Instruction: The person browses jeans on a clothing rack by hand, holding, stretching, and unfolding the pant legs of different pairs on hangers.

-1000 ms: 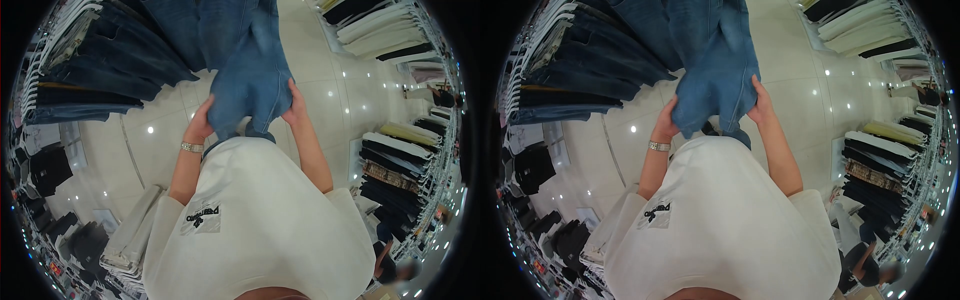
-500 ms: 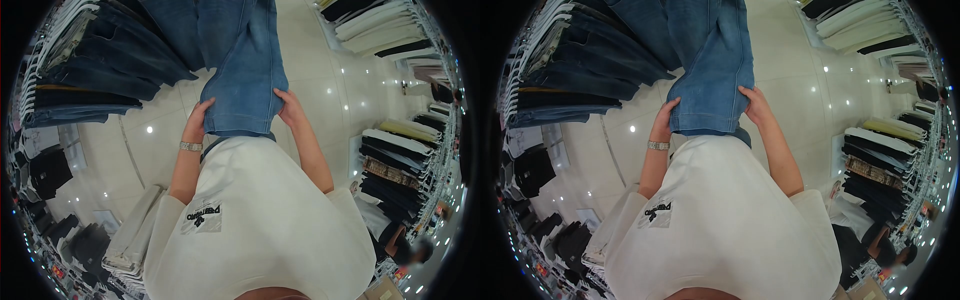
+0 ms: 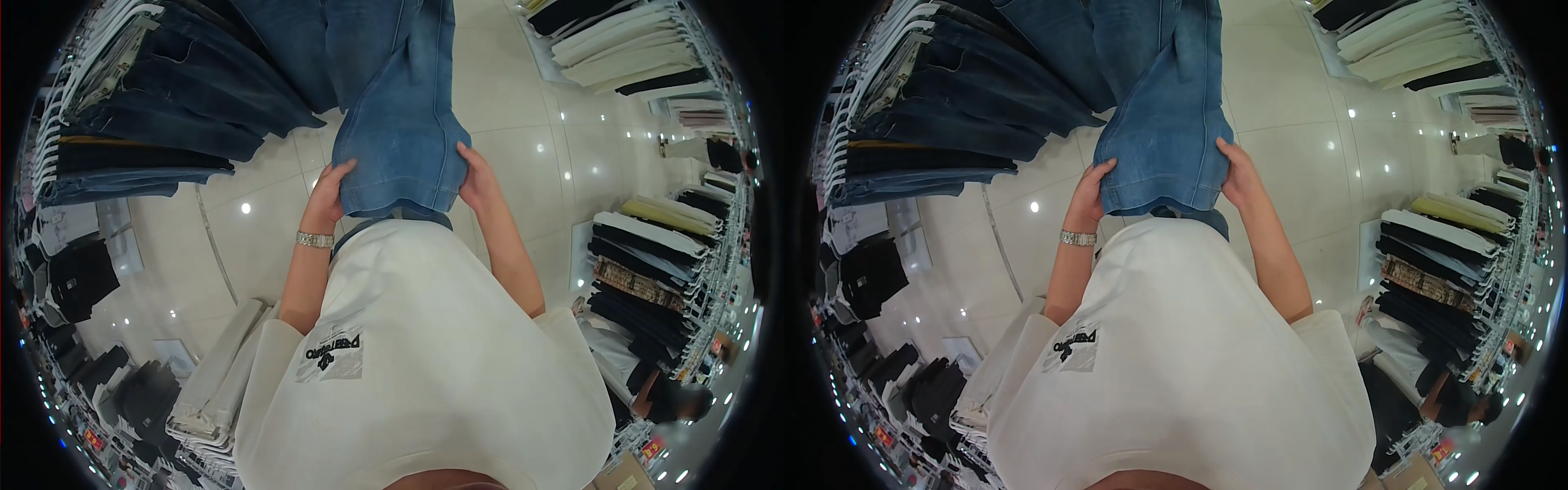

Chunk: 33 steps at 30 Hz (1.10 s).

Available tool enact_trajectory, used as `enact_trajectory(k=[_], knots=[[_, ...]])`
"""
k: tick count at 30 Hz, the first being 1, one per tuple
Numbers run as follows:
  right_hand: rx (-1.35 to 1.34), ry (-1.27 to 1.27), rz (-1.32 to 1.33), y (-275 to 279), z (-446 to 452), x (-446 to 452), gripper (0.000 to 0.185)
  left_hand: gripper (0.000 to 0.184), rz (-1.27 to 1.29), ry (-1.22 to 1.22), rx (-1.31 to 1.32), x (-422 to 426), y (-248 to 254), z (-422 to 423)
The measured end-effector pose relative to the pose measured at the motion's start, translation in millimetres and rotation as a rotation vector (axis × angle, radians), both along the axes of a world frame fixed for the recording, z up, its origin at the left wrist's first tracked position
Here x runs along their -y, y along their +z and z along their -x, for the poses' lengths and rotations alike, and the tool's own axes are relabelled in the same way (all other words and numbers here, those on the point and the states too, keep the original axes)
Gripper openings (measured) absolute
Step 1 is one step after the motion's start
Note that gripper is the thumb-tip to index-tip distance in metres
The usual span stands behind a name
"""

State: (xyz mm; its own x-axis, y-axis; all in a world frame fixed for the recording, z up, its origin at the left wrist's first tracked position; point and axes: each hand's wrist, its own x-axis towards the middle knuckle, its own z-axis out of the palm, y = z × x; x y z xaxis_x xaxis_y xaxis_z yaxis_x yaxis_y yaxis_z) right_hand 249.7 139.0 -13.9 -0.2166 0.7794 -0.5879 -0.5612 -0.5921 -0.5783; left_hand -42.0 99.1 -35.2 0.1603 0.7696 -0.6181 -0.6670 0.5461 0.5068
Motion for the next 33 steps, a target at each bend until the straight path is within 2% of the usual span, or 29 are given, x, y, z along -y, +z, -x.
enact_trajectory(k=[4,8,14,17,23,26,33], knots=[[0.124,0.036,-0.02,-8,-1,4,0.044,0.041,0.028,-0.017,-0.04,1,-4,3],[0.205,-0.007,-0.043,-13,0,1,0.039,0.041,-0.053,-0.047,-0.102,-1,-5,0],[0.219,-0.075,-0.039,-8,3,-6,0.041,0.041,-0.103,-0.069,-0.19,-6,-10,-4],[0.188,-0.085,-0.042,-7,3,-8,0.044,0.043,-0.099,-0.09,-0.164,-9,-10,-1],[-0.128,0.018,0.13,-15,2,7,0.047,0.048,0.016,-0.138,-0.111,-3,-16,3],[-0.055,0.153,0.13,-35,1,18,0.043,0.047,0.072,-0.148,-0.105,3,-22,1],[0.128,0.067,0.045,-43,8,17,0.04,0.039,0.004,-0.112,-0.218,4,-36,12]])
